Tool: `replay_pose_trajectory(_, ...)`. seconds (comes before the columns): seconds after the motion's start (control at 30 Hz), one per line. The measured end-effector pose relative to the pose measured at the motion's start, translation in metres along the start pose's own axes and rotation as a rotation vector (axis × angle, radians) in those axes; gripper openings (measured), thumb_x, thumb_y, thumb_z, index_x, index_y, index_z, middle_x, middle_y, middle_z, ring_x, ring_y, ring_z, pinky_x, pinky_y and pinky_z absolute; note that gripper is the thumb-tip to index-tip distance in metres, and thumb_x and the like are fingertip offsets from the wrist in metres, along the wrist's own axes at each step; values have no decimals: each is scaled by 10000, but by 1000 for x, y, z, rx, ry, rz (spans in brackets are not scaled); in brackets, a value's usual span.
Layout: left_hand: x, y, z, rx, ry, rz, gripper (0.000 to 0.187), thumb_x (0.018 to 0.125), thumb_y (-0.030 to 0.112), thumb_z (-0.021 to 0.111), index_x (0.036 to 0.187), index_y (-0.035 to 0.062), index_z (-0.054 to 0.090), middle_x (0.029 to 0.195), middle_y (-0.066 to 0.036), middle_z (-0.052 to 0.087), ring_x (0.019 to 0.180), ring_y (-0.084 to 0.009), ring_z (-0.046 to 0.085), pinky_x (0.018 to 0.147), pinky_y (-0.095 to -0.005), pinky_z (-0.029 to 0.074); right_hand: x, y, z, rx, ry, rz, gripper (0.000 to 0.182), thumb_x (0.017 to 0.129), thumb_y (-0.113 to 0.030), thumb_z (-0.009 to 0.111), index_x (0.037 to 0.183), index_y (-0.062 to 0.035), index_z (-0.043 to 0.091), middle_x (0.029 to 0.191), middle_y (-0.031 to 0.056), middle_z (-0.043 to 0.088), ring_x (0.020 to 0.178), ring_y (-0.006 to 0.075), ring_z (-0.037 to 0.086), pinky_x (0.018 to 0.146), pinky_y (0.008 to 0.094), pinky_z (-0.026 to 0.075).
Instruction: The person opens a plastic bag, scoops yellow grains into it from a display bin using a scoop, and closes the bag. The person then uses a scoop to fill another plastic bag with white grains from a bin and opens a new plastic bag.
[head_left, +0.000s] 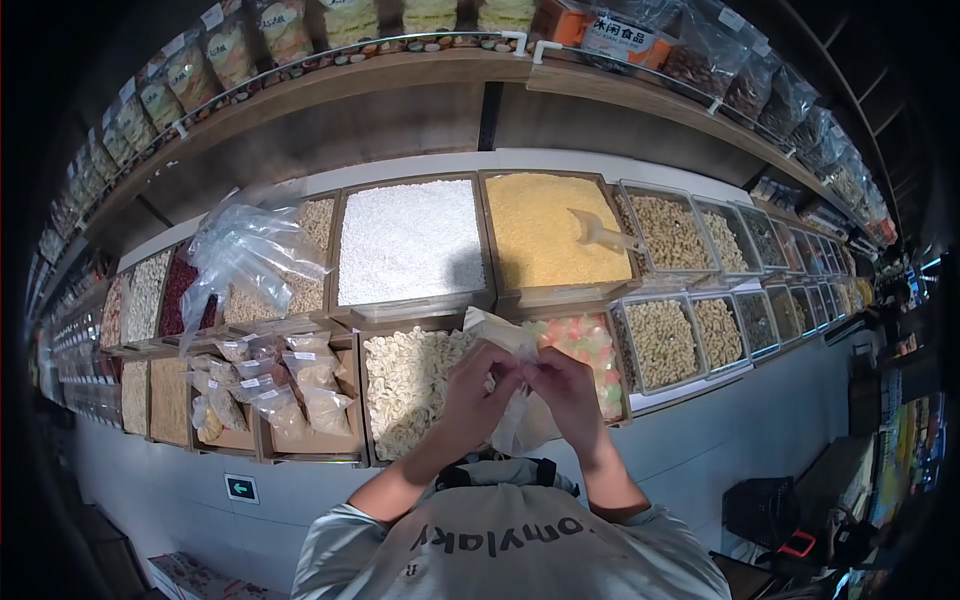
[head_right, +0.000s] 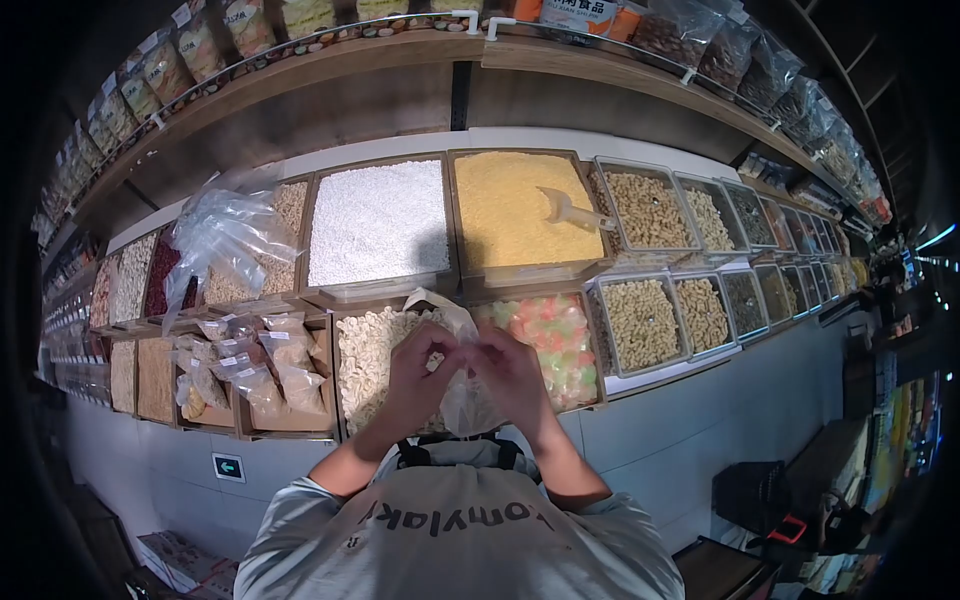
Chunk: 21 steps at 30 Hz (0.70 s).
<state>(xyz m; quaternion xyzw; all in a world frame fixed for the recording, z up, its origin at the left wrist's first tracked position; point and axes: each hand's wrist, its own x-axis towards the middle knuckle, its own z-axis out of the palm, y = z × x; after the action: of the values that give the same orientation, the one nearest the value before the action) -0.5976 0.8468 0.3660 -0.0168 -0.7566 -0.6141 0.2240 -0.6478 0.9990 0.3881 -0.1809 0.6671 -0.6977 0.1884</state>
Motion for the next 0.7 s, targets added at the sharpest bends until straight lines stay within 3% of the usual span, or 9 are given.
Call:
replay_pose_trajectory(0.13,-2,3,-5,44,-110,-31,149,863,-15,716,958,15,606,892,-115,629,712,-190,659,640,-303,517,0,5,-3,-80,75,-6,73,963,-49,640,964,23,656,867,50,670,765,75,606,689,240,499)
replay_pose_trajectory(0.23,-7,-2,-2,-28,-96,-145,139,887,9,705,980,10,602,896,-95,650,754,-172,667,687,-294,522,1,5,-1,-68,122,39,114,939,-30,669,847,1,609,780,6,607,714,50,553,629,227,461)
replay_pose_trajectory(0.3,-9,-3,0,-542,-84,-398,121,920,30,686,989,7,589,915,-56,650,826,-134,657,748,-279,515,3,7,1,-16,167,-74,246,907,-21,709,745,-36,525,705,-32,520,659,29,490,571,211,404)
replay_pose_trajectory(0.33,-9,-4,1,-544,-83,-401,121,920,30,686,989,7,589,915,-56,650,826,-134,657,748,-279,515,3,9,-1,-18,167,-71,246,907,-21,709,745,-36,525,705,-32,520,659,29,490,571,211,404)
replay_pose_trajectory(0.4,-10,-8,2,-549,-265,-313,86,950,31,647,994,1,579,981,-29,642,917,-98,626,794,-265,498,5,12,-3,32,98,60,343,887,-39,744,701,-69,458,677,-49,464,633,22,442,539,204,359)
replay_pose_trajectory(0.53,-13,-24,7,-636,-291,-294,64,957,31,631,985,5,579,971,-26,638,918,-94,620,774,-254,493,3,4,0,237,100,209,357,869,-40,762,696,-75,451,685,-53,458,644,20,422,546,196,328)
replay_pose_trajectory(0.63,-10,-26,0,-597,-146,-258,24,970,40,607,989,28,598,925,-22,640,884,-104,628,764,-257,497,1,10,-7,211,44,188,354,845,5,746,687,-75,440,685,-56,442,639,29,401,544,210,320)
replay_pose_trajectory(0.7,-8,-21,-4,-886,102,-522,18,984,52,586,985,62,602,885,-11,629,842,-110,625,761,-275,500,3,17,-14,-11,7,49,340,803,96,680,681,-77,413,667,-29,478,583,48,426,518,222,331)
